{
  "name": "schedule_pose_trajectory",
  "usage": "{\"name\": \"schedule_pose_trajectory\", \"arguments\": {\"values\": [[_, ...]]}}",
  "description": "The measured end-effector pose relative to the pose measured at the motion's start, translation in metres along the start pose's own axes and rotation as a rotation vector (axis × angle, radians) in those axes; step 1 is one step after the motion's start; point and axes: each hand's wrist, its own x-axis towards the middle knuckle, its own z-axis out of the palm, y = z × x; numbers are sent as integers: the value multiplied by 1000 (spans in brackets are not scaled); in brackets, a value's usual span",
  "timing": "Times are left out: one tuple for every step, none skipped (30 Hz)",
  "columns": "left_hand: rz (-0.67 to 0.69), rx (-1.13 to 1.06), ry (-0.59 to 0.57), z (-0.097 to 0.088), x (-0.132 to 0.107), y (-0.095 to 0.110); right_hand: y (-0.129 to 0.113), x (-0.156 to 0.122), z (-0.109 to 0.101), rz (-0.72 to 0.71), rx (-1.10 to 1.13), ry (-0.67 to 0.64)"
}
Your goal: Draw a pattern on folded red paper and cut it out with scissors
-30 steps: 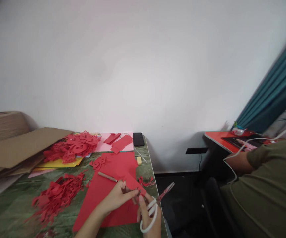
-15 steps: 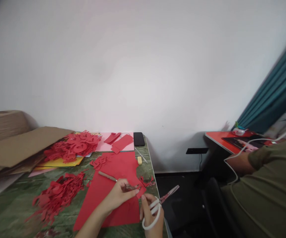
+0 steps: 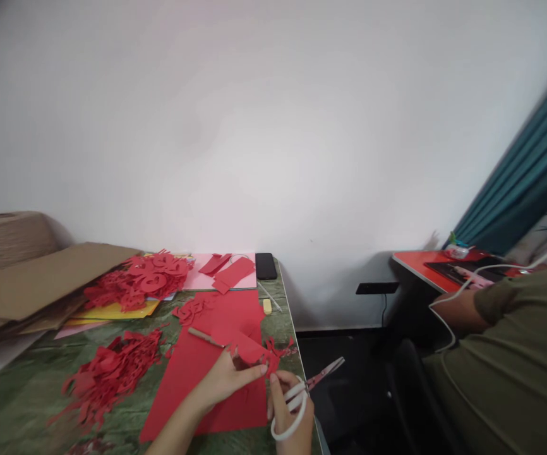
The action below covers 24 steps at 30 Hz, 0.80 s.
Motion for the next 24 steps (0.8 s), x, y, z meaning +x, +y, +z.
{"name": "schedule_pose_trajectory", "arguments": {"values": [[2, 3, -6, 1, 0, 1, 0, 0, 0, 0, -4, 0], [0, -1, -10, 1, -1, 2, 0, 0, -1, -5, -4, 1], [-5, -8, -9, 2, -1, 3, 0, 1, -1, -9, -4, -1], [-12, -15, -4, 2, -2, 3, 1, 2, -1, -11, -3, -8], [-20, -19, 3, 2, -2, 4, 2, 2, -1, -15, 2, -17], [-26, -21, 8, 2, -2, 4, 3, 3, -1, -18, 7, -28], [-26, -19, 9, 2, -2, 4, 4, 3, -1, -22, 13, -36], [-24, -18, 8, 2, -2, 4, 5, 3, -1, -27, 16, -44], [-22, -20, 6, 1, -2, 4, 6, 3, -1, -32, 14, -51], [-19, -24, 0, 1, -2, 3, 6, 3, -1, -38, 11, -53], [-18, -29, -7, 0, -3, 3, 7, 3, -1, -37, 5, -56], [-22, -34, -15, 0, -3, 3, 7, 3, -1, -33, -2, -58], [-28, -41, -19, 0, -3, 3, 6, 3, -1, -27, -6, -59], [-35, -48, -16, -1, -3, 3, 6, 3, 0, -16, -10, -65], [-40, -53, -6, -1, -3, 3, 6, 3, 0, 0, -11, -81], [-47, -54, 15, -1, -3, 2, 5, 3, 1, 18, -8, -105], [-57, -52, 47, -2, -1, 2, 5, 2, 3, 38, 2, -137], [-67, -50, 89, -2, 0, 1, 6, 0, 4, 65, 15, -183], [-77, -54, 137, -3, 2, 0, 6, -2, 6, 98, 26, -238], [-85, -66, 188, -4, 4, -2, 7, -5, 8, 133, 31, -291], [-86, -90, 240, -5, 6, -3, 8, -9, 11, 164, 26, -337], [-83, -120, 288, -6, 8, -4, 10, -13, 13, 189, 9, -373], [-74, -151, 331, -7, 10, -5, 11, -17, 15, 204, -17, -397], [-64, -179, 368, -8, 11, -6, 11, -21, 16, 207, -47, -407]]}}
